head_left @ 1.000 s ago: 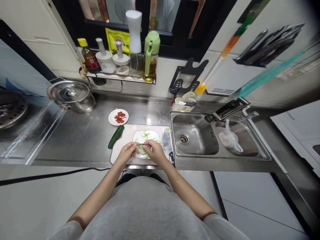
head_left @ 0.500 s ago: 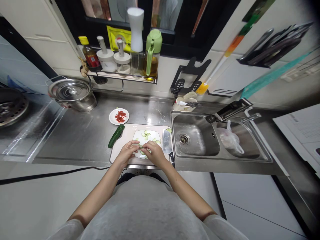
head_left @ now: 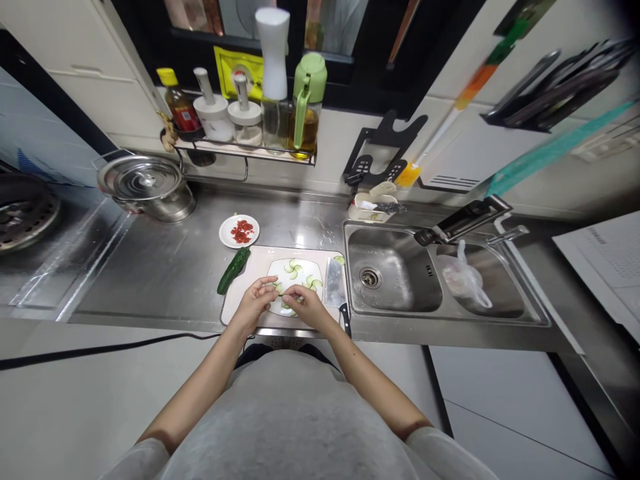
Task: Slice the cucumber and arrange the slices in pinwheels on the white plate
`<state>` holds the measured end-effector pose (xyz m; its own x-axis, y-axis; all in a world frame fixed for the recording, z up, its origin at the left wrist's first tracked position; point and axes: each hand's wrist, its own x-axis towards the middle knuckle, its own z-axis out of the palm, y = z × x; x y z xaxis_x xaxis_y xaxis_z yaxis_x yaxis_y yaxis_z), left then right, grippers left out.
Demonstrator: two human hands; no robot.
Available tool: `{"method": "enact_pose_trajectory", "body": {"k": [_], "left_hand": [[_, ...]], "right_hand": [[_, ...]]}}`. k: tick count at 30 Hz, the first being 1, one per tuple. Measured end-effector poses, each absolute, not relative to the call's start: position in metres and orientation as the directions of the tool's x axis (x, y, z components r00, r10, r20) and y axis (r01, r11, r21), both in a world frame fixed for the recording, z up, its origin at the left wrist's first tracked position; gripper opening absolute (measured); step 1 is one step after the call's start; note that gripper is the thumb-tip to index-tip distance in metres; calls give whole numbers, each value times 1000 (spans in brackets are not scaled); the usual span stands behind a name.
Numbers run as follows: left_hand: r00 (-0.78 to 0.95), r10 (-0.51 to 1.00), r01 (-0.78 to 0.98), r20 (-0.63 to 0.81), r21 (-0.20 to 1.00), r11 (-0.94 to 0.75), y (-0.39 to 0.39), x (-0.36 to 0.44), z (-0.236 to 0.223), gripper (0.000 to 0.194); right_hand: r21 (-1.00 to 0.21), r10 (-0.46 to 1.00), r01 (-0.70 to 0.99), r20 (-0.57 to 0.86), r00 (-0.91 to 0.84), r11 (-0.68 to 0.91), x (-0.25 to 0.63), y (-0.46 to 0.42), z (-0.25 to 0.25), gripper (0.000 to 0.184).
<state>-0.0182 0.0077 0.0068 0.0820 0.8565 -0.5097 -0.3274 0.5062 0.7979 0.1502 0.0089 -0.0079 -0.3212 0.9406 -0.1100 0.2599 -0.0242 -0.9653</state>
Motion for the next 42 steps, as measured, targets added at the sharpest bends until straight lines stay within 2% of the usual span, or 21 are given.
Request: {"method": "enact_pose_trajectory", "body": {"k": [11, 19, 23, 26, 31, 36, 42], "left_hand": [[68, 900, -309, -431, 848, 430, 7, -20, -6, 53], [5, 933, -245, -359, 904, 349, 9, -21, -24, 49], [-51, 948, -176, -314, 937, 301, 15, -24, -45, 48], [-86, 956, -74, -282, 958, 276, 23, -27, -61, 45], [-133, 964, 210, -232, 944, 256, 30, -29, -76, 35], [-158, 964, 499, -214, 825, 265, 28, -28, -76, 28], [-140, 969, 678, -202, 694, 242, 29, -28, -72, 25]], "right_hand": [[-975, 929, 190, -175, -326, -117, 146, 13, -8, 21], [-897, 849, 191, -440, -293, -399, 146, 23, -17, 22], [-896, 862, 233, -432, -267, -377, 143, 42, -33, 23], [-886, 878, 350, -404, -256, -305, 140, 58, -45, 22], [-777, 885, 589, -416, -212, -224, 133, 74, -57, 15], [-675, 869, 711, -455, -193, -196, 128, 78, -60, 12], [-600, 858, 785, -476, -194, -155, 124, 81, -55, 11]]}}
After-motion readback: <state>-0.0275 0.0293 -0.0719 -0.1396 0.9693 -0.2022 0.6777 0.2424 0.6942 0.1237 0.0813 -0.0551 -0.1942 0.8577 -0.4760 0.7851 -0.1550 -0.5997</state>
